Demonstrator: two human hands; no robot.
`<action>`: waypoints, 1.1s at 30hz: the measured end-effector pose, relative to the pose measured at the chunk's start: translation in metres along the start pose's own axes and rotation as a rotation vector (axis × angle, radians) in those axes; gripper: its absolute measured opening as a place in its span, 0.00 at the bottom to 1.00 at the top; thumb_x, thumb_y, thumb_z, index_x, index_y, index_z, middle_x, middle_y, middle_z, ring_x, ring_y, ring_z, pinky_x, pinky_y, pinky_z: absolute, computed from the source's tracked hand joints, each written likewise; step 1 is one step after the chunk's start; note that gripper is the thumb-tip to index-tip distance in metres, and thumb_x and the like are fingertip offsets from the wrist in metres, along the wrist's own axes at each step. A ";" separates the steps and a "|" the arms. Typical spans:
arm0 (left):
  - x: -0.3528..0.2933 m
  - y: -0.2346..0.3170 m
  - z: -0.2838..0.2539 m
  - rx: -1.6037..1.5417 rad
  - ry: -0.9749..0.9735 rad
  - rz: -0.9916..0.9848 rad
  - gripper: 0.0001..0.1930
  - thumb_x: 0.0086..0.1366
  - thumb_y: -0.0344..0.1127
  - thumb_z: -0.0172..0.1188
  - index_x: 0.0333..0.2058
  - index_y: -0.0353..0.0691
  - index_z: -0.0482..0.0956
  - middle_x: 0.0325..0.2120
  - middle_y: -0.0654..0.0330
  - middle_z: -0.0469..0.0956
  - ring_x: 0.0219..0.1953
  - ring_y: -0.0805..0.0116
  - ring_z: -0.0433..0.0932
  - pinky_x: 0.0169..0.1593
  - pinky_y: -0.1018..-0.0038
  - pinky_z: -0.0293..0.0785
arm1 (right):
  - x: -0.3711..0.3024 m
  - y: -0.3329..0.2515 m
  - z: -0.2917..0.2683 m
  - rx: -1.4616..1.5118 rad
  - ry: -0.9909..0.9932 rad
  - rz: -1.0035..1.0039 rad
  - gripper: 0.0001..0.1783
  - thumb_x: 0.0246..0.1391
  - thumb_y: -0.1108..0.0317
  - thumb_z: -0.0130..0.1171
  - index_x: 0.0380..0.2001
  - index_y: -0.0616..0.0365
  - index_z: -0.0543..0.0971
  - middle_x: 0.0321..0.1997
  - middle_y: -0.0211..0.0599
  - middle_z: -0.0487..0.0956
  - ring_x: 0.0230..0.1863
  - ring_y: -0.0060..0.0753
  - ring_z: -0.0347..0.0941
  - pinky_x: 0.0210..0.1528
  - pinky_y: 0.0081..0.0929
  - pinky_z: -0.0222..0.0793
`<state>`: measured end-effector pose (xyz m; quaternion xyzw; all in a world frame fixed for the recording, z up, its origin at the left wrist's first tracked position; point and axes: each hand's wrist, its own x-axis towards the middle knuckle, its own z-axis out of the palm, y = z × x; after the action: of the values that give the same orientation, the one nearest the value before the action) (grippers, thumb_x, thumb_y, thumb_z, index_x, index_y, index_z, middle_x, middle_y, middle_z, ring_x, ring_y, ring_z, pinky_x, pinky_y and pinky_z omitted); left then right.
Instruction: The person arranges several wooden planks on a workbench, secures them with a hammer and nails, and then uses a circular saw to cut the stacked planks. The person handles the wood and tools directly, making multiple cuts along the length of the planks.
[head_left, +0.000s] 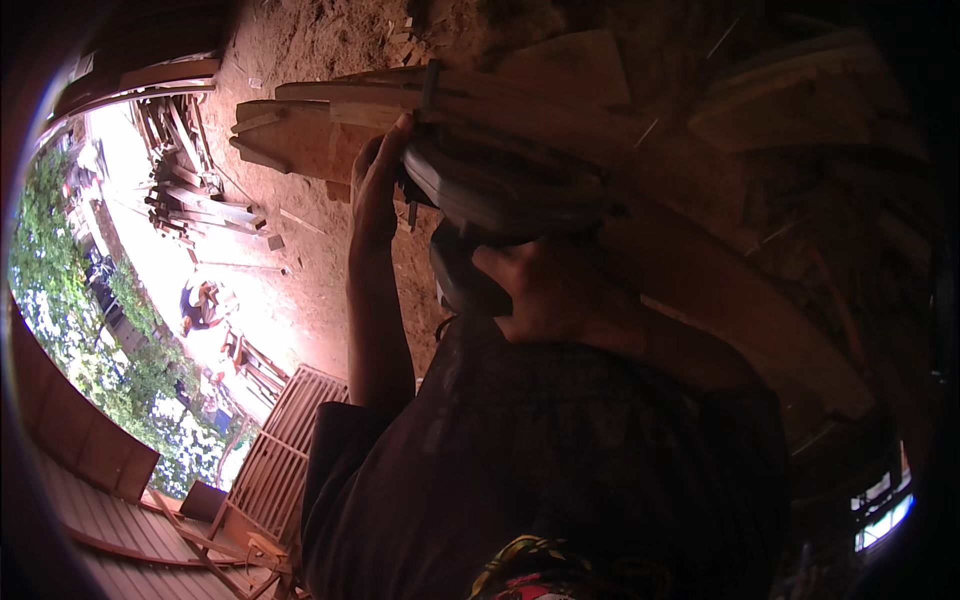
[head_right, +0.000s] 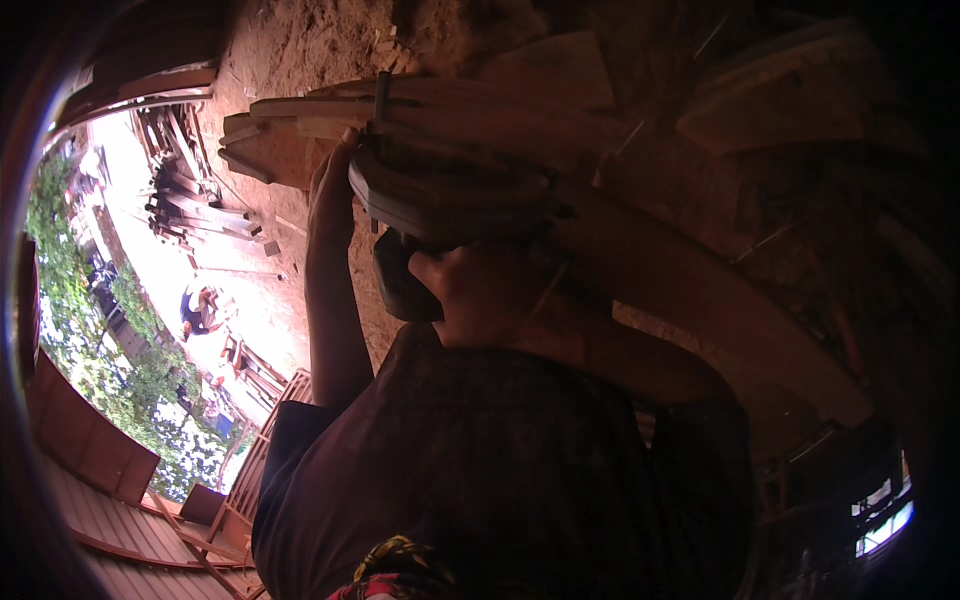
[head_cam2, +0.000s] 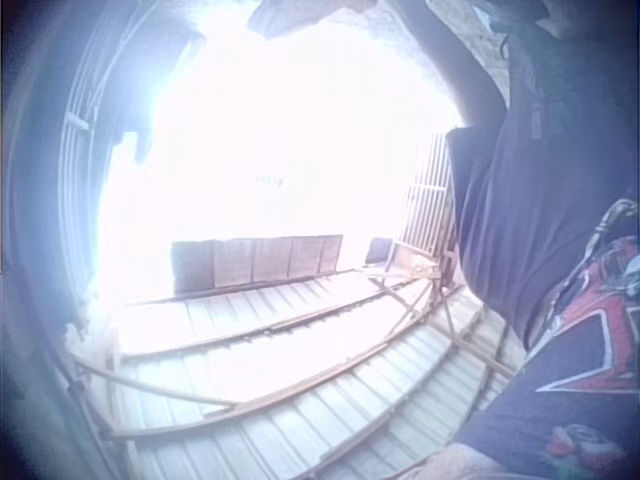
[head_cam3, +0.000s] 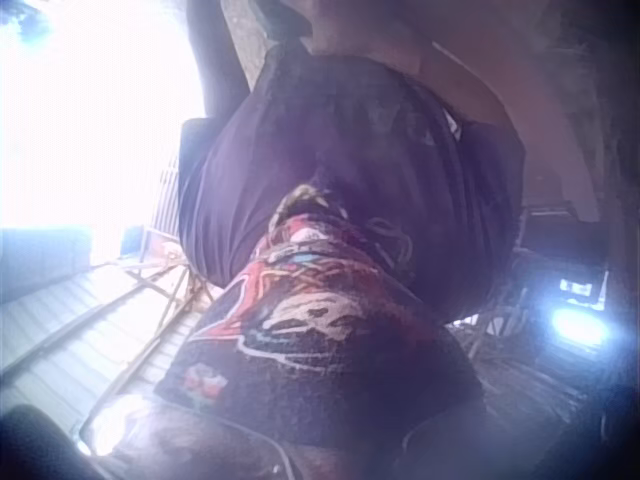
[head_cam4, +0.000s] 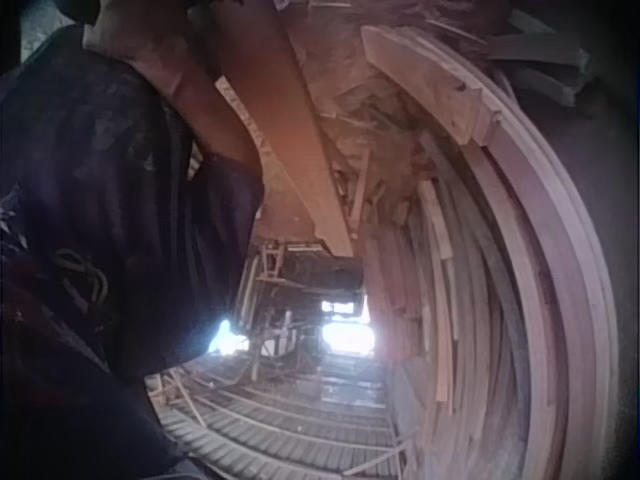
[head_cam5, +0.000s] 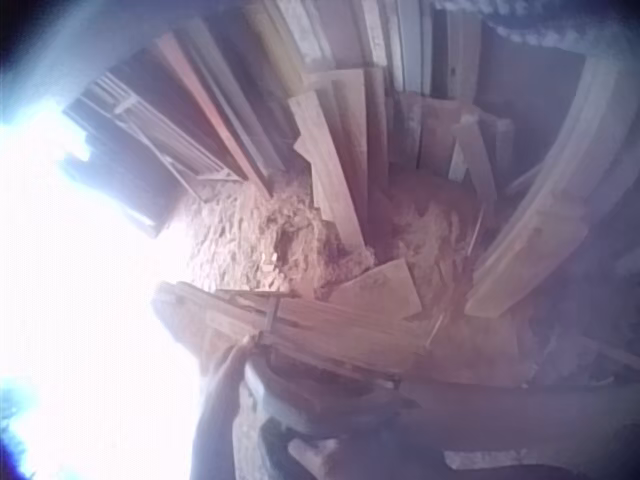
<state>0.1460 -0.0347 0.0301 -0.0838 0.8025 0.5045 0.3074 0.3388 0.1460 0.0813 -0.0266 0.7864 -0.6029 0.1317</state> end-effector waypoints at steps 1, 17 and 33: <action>0.000 -0.001 -0.001 0.006 0.002 -0.001 0.39 0.63 0.66 0.72 0.50 0.29 0.85 0.38 0.59 0.81 0.42 0.70 0.75 0.49 0.72 0.69 | 0.000 0.000 0.001 -0.001 0.008 -0.007 0.24 0.42 0.64 0.74 0.42 0.62 0.80 0.29 0.53 0.86 0.37 0.57 0.88 0.43 0.52 0.85; 0.002 0.001 -0.005 0.059 0.015 -0.010 0.40 0.64 0.69 0.70 0.49 0.28 0.85 0.38 0.58 0.81 0.42 0.68 0.75 0.49 0.71 0.69 | 0.004 -0.003 -0.001 0.009 -0.029 -0.002 0.23 0.41 0.66 0.73 0.40 0.62 0.78 0.29 0.54 0.85 0.37 0.59 0.87 0.42 0.53 0.84; 0.001 0.016 -0.006 0.019 -0.044 -0.024 0.33 0.72 0.62 0.65 0.51 0.31 0.86 0.39 0.58 0.83 0.43 0.70 0.77 0.51 0.72 0.70 | 0.012 -0.014 -0.010 0.041 -0.098 0.073 0.24 0.45 0.61 0.73 0.43 0.62 0.80 0.31 0.54 0.86 0.38 0.56 0.88 0.43 0.51 0.84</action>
<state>0.1360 -0.0325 0.0437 -0.0791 0.7992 0.4949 0.3318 0.3231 0.1495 0.0950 -0.0247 0.7671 -0.6115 0.1923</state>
